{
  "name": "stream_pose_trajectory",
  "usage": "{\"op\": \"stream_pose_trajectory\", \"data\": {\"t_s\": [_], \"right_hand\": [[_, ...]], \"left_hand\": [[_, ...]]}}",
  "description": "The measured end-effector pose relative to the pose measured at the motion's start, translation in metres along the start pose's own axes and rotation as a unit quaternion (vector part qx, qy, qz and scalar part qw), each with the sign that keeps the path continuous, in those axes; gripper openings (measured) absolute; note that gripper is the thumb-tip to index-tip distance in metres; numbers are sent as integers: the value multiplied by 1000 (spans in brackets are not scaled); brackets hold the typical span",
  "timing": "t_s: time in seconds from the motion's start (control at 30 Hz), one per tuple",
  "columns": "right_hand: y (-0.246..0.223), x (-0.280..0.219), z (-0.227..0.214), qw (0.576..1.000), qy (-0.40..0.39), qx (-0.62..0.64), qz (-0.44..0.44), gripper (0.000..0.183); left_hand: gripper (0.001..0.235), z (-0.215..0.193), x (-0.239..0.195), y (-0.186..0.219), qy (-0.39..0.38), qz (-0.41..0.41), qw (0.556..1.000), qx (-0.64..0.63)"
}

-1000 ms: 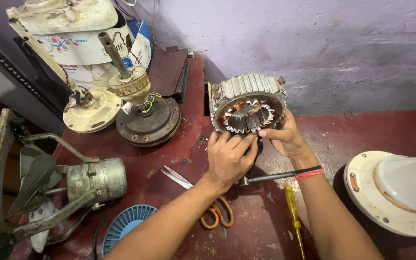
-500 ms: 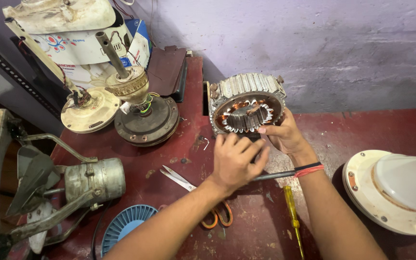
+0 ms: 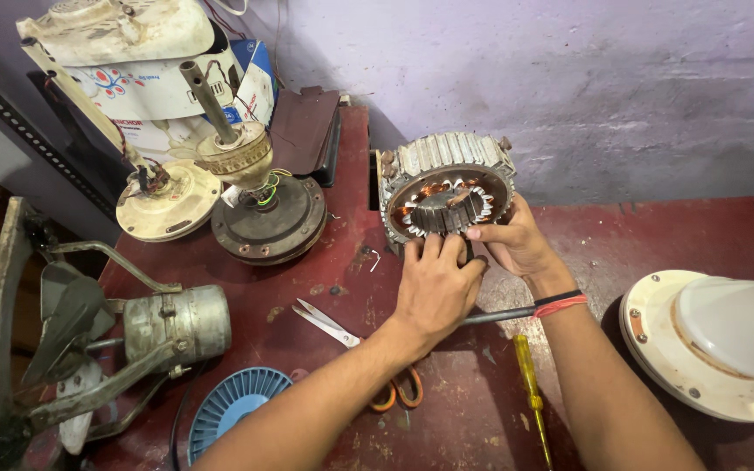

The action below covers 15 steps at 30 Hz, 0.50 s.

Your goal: The person uses a yellow-handled screwdriver to adjust and tighten components within the stator of an electrical motor held in a bench vise. They repeatedly probe and tighten the internal windings and core, rotating the stator as needed to access different sections.

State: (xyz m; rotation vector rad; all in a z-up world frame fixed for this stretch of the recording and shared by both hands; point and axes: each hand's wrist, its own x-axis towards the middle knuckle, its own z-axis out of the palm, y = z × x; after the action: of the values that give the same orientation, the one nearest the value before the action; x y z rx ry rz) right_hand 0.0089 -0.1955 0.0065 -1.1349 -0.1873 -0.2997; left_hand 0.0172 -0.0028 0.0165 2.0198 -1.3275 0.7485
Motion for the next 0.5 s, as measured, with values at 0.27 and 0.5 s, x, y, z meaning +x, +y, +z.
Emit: {"op": "stream_pose_trajectory", "data": {"t_s": [0.27,0.5], "right_hand": [[-2,-1,0,1000,-5,4,8,56],[-8,1,-1,999,-1,-20,29,56]], "left_hand": [[38,-5,4,2,23,-8,1000,1],[27,-3,6,7,32,-20,999,23]]}}
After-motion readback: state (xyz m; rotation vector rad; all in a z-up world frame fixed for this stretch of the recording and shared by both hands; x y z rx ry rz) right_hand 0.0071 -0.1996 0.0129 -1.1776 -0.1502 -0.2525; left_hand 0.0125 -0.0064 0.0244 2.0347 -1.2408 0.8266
